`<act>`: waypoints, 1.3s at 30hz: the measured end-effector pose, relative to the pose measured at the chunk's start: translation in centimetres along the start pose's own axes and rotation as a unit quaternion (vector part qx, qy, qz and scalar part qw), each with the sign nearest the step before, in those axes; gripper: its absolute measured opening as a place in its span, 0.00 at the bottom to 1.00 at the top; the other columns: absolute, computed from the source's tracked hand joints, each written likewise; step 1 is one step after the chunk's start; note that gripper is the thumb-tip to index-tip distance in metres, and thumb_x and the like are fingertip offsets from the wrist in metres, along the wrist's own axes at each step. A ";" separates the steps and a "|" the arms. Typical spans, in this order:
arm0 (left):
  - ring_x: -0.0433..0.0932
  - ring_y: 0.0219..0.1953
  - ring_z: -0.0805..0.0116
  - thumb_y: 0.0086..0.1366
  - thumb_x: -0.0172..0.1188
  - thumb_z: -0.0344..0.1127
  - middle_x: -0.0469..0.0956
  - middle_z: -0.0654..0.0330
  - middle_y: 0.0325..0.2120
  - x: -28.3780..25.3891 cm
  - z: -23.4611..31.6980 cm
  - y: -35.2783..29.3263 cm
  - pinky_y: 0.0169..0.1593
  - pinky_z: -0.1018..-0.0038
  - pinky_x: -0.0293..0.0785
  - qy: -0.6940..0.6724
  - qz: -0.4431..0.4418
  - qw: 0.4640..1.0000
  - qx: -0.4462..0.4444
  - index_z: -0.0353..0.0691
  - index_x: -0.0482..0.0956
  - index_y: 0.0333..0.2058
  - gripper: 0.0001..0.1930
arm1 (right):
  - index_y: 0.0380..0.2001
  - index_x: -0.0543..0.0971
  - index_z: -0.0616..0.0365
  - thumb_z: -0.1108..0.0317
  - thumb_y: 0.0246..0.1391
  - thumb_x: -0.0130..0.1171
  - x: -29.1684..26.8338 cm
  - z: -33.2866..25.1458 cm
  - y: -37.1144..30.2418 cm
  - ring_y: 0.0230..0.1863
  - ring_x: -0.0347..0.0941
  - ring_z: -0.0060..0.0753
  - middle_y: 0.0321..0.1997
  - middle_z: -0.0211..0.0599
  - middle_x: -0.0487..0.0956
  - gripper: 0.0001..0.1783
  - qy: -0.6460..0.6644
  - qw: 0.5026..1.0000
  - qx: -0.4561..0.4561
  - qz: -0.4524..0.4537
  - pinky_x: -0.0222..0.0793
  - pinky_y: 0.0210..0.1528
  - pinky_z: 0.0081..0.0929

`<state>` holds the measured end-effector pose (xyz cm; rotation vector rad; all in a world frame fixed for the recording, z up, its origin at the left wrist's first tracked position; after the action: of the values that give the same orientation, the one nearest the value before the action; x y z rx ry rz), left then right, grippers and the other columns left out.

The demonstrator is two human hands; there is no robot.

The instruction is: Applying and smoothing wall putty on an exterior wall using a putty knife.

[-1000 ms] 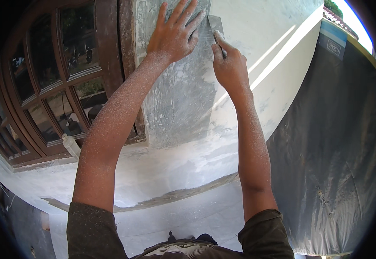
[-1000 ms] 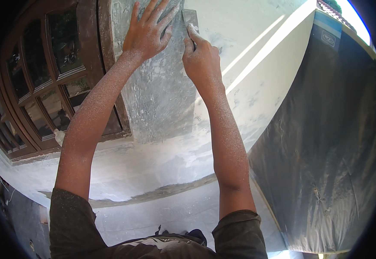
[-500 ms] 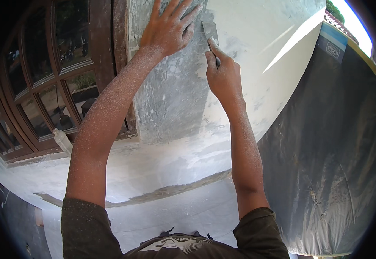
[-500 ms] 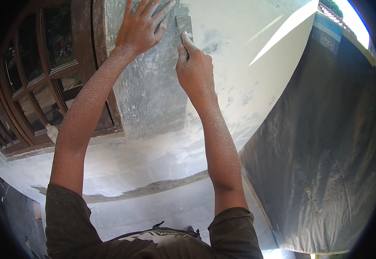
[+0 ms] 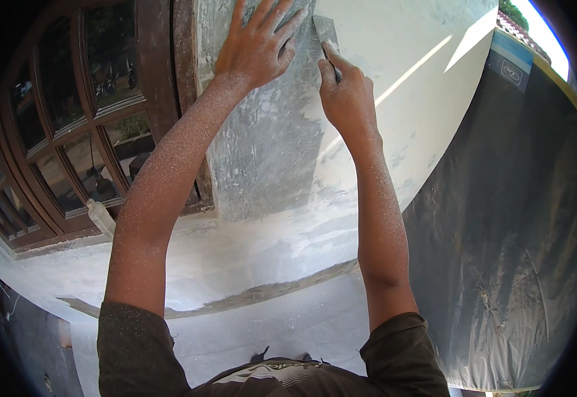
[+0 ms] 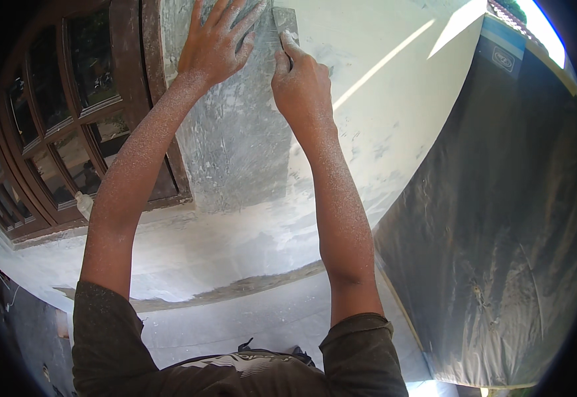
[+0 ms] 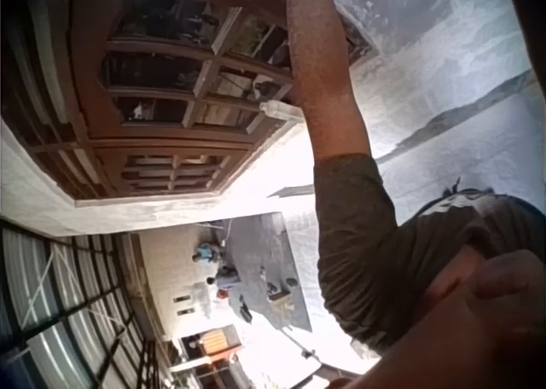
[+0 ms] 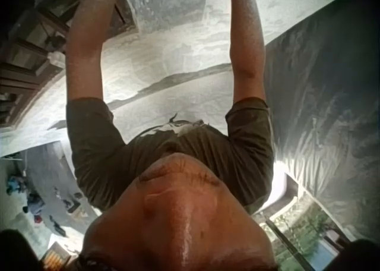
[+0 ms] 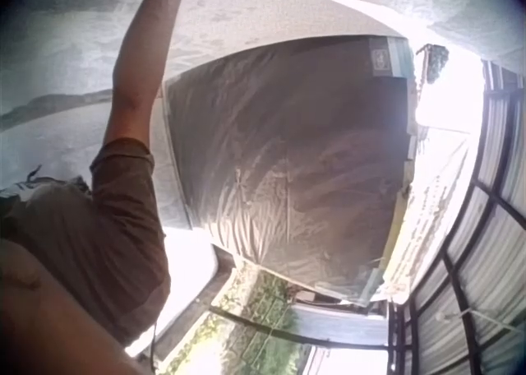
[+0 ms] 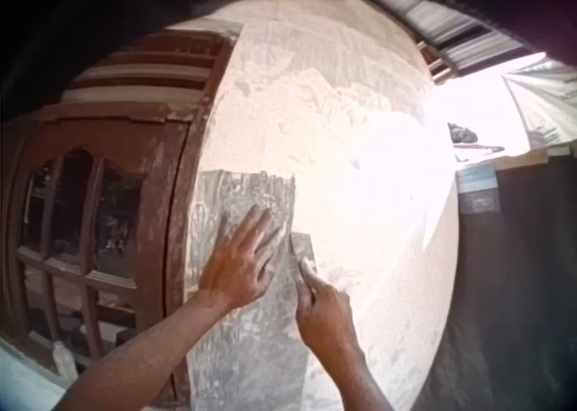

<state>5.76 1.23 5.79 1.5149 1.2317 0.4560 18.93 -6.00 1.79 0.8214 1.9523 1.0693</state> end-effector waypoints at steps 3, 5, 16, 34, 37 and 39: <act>0.43 0.78 0.57 0.63 0.60 0.42 0.50 0.56 0.75 0.0 0.0 0.0 0.77 0.44 0.37 0.003 0.003 1.000 0.001 0.45 0.67 0.68 0.34 | 0.58 0.79 0.59 0.66 0.67 0.53 0.6 0.7 -1.9 0.42 0.81 0.66 0.40 0.65 0.82 0.20 0.013 1.000 -0.006 -0.014 0.76 0.49 0.51; 0.43 0.78 0.57 0.63 0.60 0.42 0.50 0.56 0.75 0.2 0.2 0.4 0.77 0.44 0.37 0.000 0.018 1.000 0.004 0.45 0.67 0.68 0.34 | 0.58 0.79 0.59 0.66 0.67 0.53 0.4 0.8 0.1 0.42 0.81 0.66 0.40 0.65 0.82 0.20 0.009 0.999 -0.037 0.013 0.76 0.49 0.50; 0.44 0.78 0.57 0.62 0.60 0.41 0.52 0.56 0.75 0.3 0.3 0.3 0.77 0.44 0.39 -0.014 0.036 0.999 0.014 0.45 0.69 0.67 0.34 | 0.59 0.78 0.57 0.66 0.66 0.53 -0.1 0.2 1.1 0.42 0.81 0.64 0.39 0.65 0.82 0.21 0.017 0.999 -0.032 0.018 0.76 0.48 0.51; 0.44 0.78 0.57 0.61 0.60 0.40 0.53 0.56 0.74 0.2 -0.1 0.0 0.77 0.44 0.38 0.029 0.032 0.999 0.011 0.45 0.68 0.68 0.34 | 0.59 0.78 0.59 0.67 0.67 0.52 0.6 0.3 -0.3 0.45 0.81 0.65 0.42 0.63 0.83 0.21 0.006 0.999 0.026 -0.047 0.76 0.52 0.49; 0.43 0.78 0.57 0.61 0.60 0.39 0.53 0.56 0.74 -0.1 0.3 0.3 0.77 0.44 0.38 -0.008 0.014 1.000 -0.003 0.45 0.68 0.68 0.34 | 0.60 0.78 0.55 0.67 0.66 0.52 -0.2 0.3 1.2 0.45 0.81 0.65 0.42 0.62 0.83 0.21 0.018 1.000 -0.013 0.008 0.76 0.52 0.50; 0.43 0.78 0.57 0.61 0.60 0.40 0.52 0.56 0.75 0.3 -0.5 -0.1 0.77 0.44 0.38 0.001 0.031 1.000 0.005 0.46 0.68 0.68 0.34 | 0.60 0.79 0.55 0.67 0.66 0.52 0.1 -0.1 -0.1 0.45 0.81 0.65 0.43 0.62 0.83 0.21 0.014 0.999 0.018 -0.023 0.76 0.52 0.50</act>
<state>5.42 1.71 5.80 1.5647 1.1926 0.4929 18.75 -5.97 1.72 0.7805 2.0097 1.0250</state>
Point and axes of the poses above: each hand's wrist, its own y-axis towards the middle knuckle, its own x-axis out of the palm, z = x × y, the point moved 7 cm from there along y, towards the middle knuckle
